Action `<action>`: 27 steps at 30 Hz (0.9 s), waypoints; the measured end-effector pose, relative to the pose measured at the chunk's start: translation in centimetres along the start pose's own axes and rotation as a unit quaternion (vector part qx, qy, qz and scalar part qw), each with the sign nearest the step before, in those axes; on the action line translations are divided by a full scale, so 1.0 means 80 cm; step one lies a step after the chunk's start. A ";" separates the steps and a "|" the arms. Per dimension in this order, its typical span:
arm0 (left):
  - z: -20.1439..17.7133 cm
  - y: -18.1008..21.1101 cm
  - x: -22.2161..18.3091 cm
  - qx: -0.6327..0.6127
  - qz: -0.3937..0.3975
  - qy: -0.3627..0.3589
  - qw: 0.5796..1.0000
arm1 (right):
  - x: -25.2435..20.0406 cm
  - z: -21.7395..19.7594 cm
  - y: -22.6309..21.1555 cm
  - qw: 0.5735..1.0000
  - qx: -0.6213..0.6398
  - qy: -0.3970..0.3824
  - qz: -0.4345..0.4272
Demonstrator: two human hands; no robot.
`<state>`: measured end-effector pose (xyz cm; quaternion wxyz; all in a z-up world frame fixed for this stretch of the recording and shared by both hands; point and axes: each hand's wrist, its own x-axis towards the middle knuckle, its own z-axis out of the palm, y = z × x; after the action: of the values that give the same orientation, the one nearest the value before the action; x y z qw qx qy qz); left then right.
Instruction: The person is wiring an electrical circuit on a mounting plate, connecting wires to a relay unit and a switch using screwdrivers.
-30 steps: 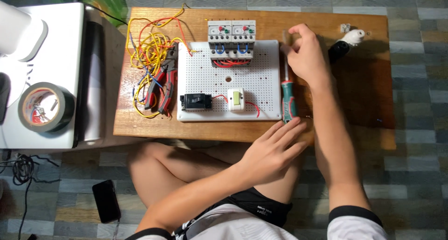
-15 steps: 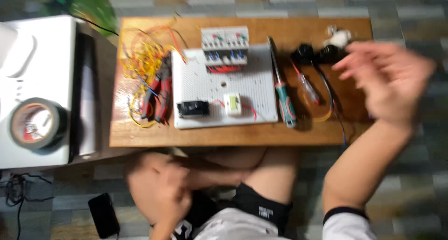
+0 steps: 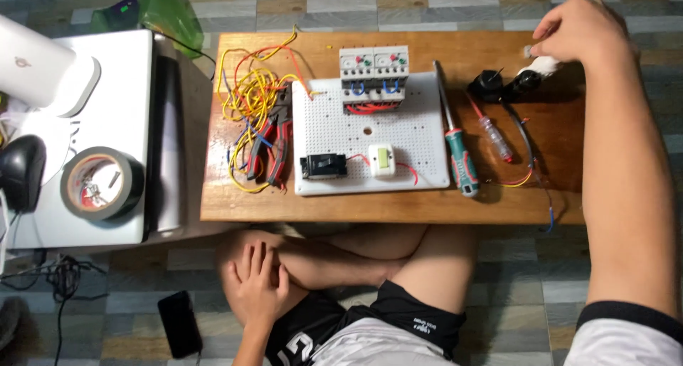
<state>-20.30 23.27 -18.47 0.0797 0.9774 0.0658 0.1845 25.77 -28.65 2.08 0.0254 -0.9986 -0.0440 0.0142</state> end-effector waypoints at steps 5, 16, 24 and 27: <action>-0.013 0.004 0.011 -0.008 -0.014 0.019 1.000 | 0.033 0.015 -0.019 0.998 -0.009 -0.046 0.041; -0.019 0.006 0.008 0.001 -0.019 0.008 1.000 | -0.004 0.003 -0.054 0.999 0.039 -0.019 0.017; -0.097 0.036 0.091 -0.331 -0.059 0.053 0.940 | -0.133 -0.070 -0.191 0.825 0.430 -0.027 -0.365; -0.150 0.076 0.181 -0.406 0.067 0.027 0.911 | -0.145 -0.036 -0.216 0.778 0.525 -0.135 -0.318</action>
<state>-10.77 21.16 -1.29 0.4548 0.8577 -0.0785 0.2265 12.83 -12.66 6.18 0.5424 -0.7477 -0.3477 0.1608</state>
